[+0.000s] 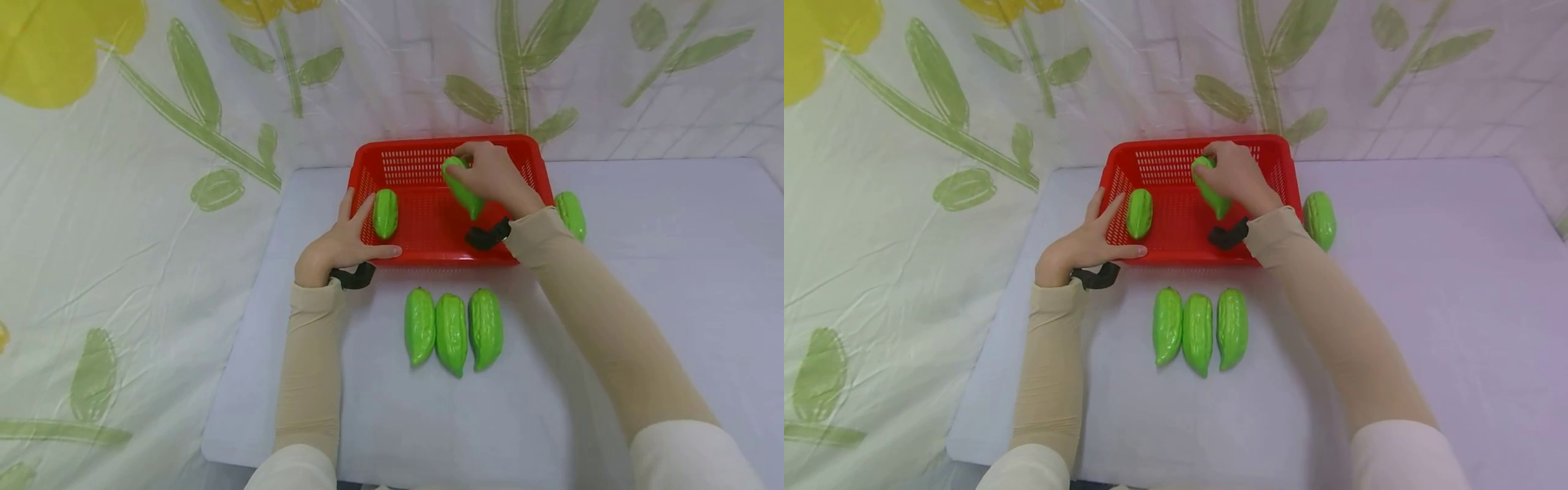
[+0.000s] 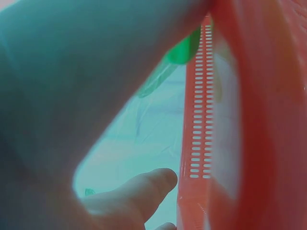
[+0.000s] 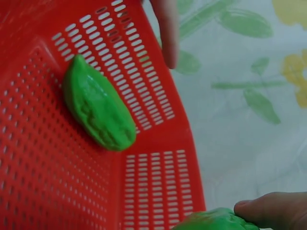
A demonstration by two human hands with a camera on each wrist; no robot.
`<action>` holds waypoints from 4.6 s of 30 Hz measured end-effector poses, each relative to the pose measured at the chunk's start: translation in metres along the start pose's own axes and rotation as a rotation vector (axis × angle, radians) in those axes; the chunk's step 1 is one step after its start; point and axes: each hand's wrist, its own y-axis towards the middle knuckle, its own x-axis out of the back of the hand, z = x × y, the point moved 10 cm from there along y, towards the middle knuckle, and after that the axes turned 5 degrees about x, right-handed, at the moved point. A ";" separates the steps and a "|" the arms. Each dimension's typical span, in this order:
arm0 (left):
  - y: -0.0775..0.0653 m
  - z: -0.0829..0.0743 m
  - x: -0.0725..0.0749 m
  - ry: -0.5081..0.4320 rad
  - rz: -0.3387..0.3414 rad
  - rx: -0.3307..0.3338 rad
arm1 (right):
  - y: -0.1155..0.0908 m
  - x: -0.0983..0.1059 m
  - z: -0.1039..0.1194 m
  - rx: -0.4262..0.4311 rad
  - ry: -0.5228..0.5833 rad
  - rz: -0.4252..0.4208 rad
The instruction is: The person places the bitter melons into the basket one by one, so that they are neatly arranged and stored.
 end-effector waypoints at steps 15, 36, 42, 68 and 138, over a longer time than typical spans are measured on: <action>0.000 -0.001 -0.001 0.008 -0.013 -0.004 | 0.038 -0.050 0.009 -0.014 -0.076 0.090; 0.000 -0.002 0.001 0.010 -0.014 -0.012 | 0.062 -0.101 0.016 -0.039 -0.167 0.169; 0.000 0.000 0.002 0.005 -0.021 -0.014 | 0.066 -0.108 0.018 -0.060 -0.171 0.160; -0.001 -0.003 0.003 -0.005 -0.026 -0.028 | 0.060 -0.107 0.020 -0.096 -0.120 0.167; -0.003 -0.001 0.000 0.004 -0.023 -0.002 | -0.002 -0.027 0.006 -0.063 0.043 -0.064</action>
